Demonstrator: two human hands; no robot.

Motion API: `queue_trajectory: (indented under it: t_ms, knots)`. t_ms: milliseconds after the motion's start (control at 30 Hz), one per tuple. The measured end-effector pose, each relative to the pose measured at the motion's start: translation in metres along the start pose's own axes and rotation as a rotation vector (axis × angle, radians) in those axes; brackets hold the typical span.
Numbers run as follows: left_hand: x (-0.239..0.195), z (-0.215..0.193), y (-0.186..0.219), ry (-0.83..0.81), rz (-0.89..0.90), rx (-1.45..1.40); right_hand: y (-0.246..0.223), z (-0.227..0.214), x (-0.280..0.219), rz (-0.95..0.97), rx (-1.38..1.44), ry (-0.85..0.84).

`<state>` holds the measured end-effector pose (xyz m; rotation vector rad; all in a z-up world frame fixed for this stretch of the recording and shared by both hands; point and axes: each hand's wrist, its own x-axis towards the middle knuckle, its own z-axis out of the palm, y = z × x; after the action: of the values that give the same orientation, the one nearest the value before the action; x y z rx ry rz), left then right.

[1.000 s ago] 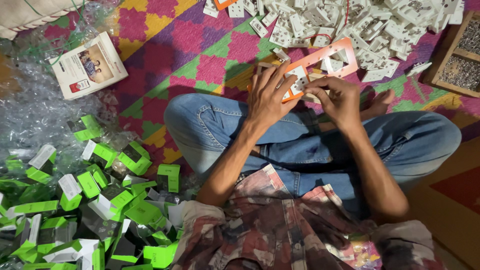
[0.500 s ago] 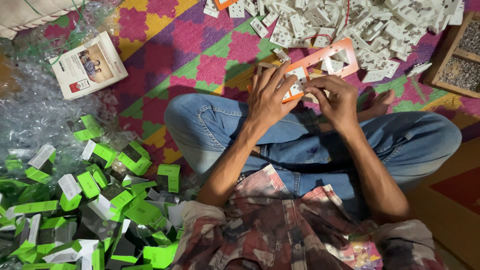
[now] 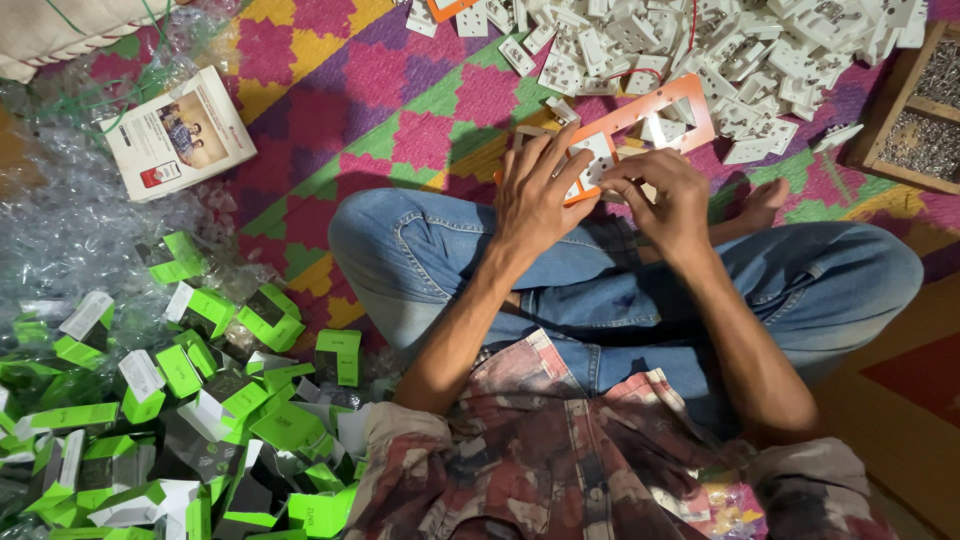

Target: The person sits on the floor and assembles small white electrical components onto an orange plastic frame. They pick up components from a large pile, place them into slots on the frame, and secure them with small metal fasteners from a wooden box.

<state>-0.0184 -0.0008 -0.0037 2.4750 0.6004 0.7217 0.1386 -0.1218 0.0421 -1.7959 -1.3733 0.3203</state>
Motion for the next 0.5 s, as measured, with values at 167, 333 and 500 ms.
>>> queue_trajectory:
  t_ms: [167,333,500]
  knots:
    - [0.0021,-0.0027,0.0016,-0.005,-0.007,-0.014,-0.0035,0.0018,-0.001,-0.098,-0.104,-0.019]
    - [0.0025,-0.0035,0.0017,-0.008,-0.015,-0.026,-0.0051,0.0034,0.0007,-0.197,-0.144,-0.026]
    - [0.0019,-0.0028,0.0012,0.007,-0.039,-0.045,-0.005,0.0047,-0.0001,-0.232,-0.156,-0.001]
